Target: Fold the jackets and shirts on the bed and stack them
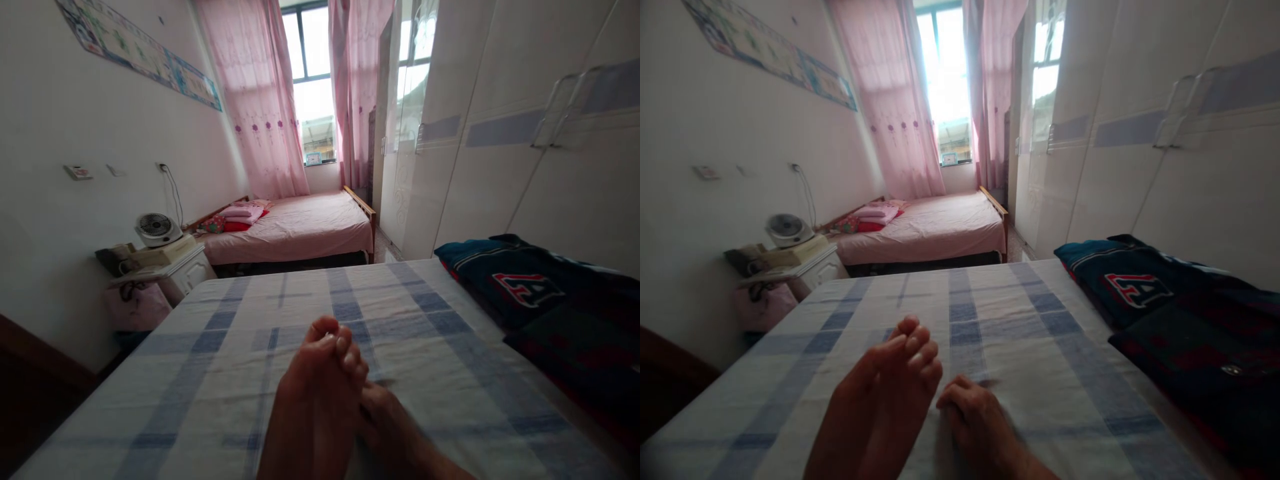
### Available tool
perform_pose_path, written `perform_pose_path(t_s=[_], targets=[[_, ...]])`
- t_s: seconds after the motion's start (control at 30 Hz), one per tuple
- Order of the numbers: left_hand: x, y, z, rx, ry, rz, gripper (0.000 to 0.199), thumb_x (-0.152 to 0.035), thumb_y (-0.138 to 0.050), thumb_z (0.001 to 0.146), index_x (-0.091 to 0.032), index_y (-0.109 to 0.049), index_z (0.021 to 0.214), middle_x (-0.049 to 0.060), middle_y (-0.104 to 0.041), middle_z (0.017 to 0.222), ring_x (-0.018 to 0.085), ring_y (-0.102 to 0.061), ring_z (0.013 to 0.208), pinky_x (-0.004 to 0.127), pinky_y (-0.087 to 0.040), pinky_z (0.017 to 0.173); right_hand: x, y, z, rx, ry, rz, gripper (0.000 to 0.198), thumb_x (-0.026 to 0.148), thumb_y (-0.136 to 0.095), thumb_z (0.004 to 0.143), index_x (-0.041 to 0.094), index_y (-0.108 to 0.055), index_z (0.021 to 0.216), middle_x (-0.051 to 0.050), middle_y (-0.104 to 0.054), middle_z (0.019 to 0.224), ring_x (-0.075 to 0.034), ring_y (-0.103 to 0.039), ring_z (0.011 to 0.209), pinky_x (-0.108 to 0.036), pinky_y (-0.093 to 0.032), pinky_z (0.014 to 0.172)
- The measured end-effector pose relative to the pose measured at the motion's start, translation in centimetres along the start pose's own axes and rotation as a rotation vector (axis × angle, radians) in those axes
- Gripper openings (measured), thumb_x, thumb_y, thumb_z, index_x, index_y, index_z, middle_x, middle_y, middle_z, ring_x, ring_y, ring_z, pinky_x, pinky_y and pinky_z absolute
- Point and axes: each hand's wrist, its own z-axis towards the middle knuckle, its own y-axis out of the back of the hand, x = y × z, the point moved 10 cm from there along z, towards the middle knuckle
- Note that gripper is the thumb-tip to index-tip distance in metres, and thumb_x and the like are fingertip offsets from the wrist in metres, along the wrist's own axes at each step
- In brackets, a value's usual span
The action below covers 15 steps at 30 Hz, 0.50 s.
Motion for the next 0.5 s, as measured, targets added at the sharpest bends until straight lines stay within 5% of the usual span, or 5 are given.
perform_pose_path(t_s=[0.13, 0.5], targets=[[1.1, -1.8, 1.1, 0.014, 0.113, -0.209, 0.011, -0.006, -0.055, 0.072, -0.013, -0.058, 0.081, -0.001, -0.047, 0.069, 0.007, -0.046, 0.059, 0.019, -0.043, 0.058, 0.0, 0.0, 0.0, -0.009, 0.01, -0.001, 0.018, 0.013, -0.045, 0.083, 0.019, -0.063, 0.081, -0.002, -0.066, 0.09, -0.012, -0.055, 0.071, -0.023, -0.042, 0.071], [2.2, -1.8, 0.6, 0.065, 0.164, -0.274, 0.019, -0.003, -0.053, 0.068, -0.011, -0.06, 0.084, 0.001, -0.048, 0.073, 0.008, -0.047, 0.063, 0.019, -0.042, 0.061, 1.6, 0.9, 0.0, -0.062, 0.081, 0.01, 0.02, 0.011, -0.044, 0.08, 0.022, -0.061, 0.081, -0.002, -0.066, 0.088, -0.015, -0.059, 0.074, -0.025, -0.043, 0.067]])
